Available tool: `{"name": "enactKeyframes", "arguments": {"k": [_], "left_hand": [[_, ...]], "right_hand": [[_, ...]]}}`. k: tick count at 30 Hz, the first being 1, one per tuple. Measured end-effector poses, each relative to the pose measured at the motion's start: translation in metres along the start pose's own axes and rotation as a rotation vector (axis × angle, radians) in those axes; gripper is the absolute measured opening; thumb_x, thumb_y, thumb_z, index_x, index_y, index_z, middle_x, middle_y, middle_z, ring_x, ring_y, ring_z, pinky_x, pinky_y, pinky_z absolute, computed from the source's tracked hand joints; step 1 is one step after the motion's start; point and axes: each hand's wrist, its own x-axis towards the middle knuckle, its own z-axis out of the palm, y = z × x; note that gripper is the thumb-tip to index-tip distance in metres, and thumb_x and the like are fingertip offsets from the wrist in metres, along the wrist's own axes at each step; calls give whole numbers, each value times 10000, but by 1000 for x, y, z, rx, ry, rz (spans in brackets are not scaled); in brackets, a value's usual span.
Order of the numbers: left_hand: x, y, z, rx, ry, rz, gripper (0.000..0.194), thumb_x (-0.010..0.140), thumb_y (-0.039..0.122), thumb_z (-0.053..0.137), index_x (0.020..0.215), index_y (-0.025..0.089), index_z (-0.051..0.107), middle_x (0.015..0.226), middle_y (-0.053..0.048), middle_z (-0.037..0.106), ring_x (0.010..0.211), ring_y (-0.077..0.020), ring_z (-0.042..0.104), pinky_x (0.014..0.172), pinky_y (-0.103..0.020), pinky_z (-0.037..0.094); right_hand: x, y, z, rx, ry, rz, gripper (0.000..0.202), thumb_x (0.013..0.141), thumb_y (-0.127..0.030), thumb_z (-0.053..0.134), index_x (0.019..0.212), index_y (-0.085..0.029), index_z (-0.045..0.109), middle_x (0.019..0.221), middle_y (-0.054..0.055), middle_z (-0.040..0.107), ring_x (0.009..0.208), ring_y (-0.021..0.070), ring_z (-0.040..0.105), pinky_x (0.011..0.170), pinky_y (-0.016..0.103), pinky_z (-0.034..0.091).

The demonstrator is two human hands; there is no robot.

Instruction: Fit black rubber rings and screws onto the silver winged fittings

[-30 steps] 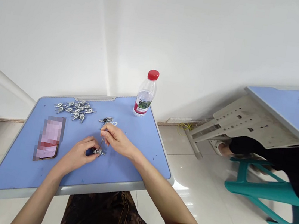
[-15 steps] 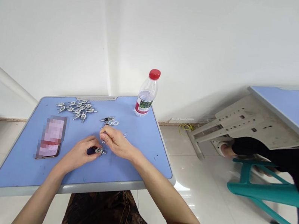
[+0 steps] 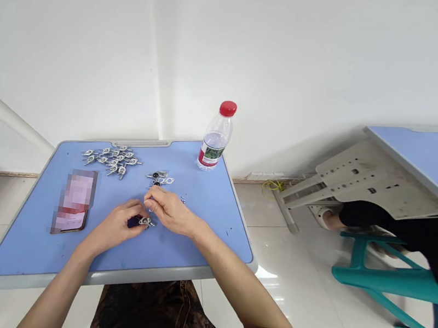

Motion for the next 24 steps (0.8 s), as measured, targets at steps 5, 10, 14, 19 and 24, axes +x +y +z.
{"name": "enactKeyframes", "arguments": {"k": [5, 10, 14, 19, 24], "left_hand": [[0, 3, -1, -7, 4, -11, 102, 782, 138, 590, 861, 193, 625, 890, -29, 596, 838, -177, 565, 740, -301, 446], [0, 2, 1, -13, 7, -3, 104, 769, 121, 602, 846, 190, 618, 894, -27, 598, 843, -177, 564, 751, -303, 446], [0, 3, 0, -8, 1, -9, 139, 784, 135, 597, 907, 192, 626, 921, -35, 603, 857, -186, 560, 768, -316, 453], [0, 6, -3, 16, -16, -30, 244, 784, 137, 606, 1017, 207, 624, 928, -32, 605, 859, -189, 559, 779, -318, 455], [0, 4, -2, 5, -22, -36, 177, 790, 156, 605, 960, 200, 626, 947, -35, 606, 871, -189, 562, 794, -321, 459]], "right_hand": [[-1, -5, -3, -51, -62, -41, 358, 999, -416, 216, 837, -188, 440, 801, 22, 456, 735, 133, 420, 709, 266, 396], [-2, -8, -6, -100, -109, -54, 330, 1006, -358, 225, 870, -183, 469, 798, 27, 513, 732, 134, 456, 716, 265, 401], [-3, -7, -4, -99, -97, -68, 254, 999, -296, 307, 961, -177, 527, 842, 39, 614, 760, 130, 535, 748, 264, 412], [-3, -10, -5, -80, -84, -146, 232, 984, -250, 377, 1047, -176, 588, 886, 48, 658, 837, 133, 575, 783, 256, 424], [-5, -19, -14, -103, -168, -87, 273, 992, -245, 324, 1107, -170, 560, 1012, 76, 644, 927, 152, 566, 841, 293, 425]]}}
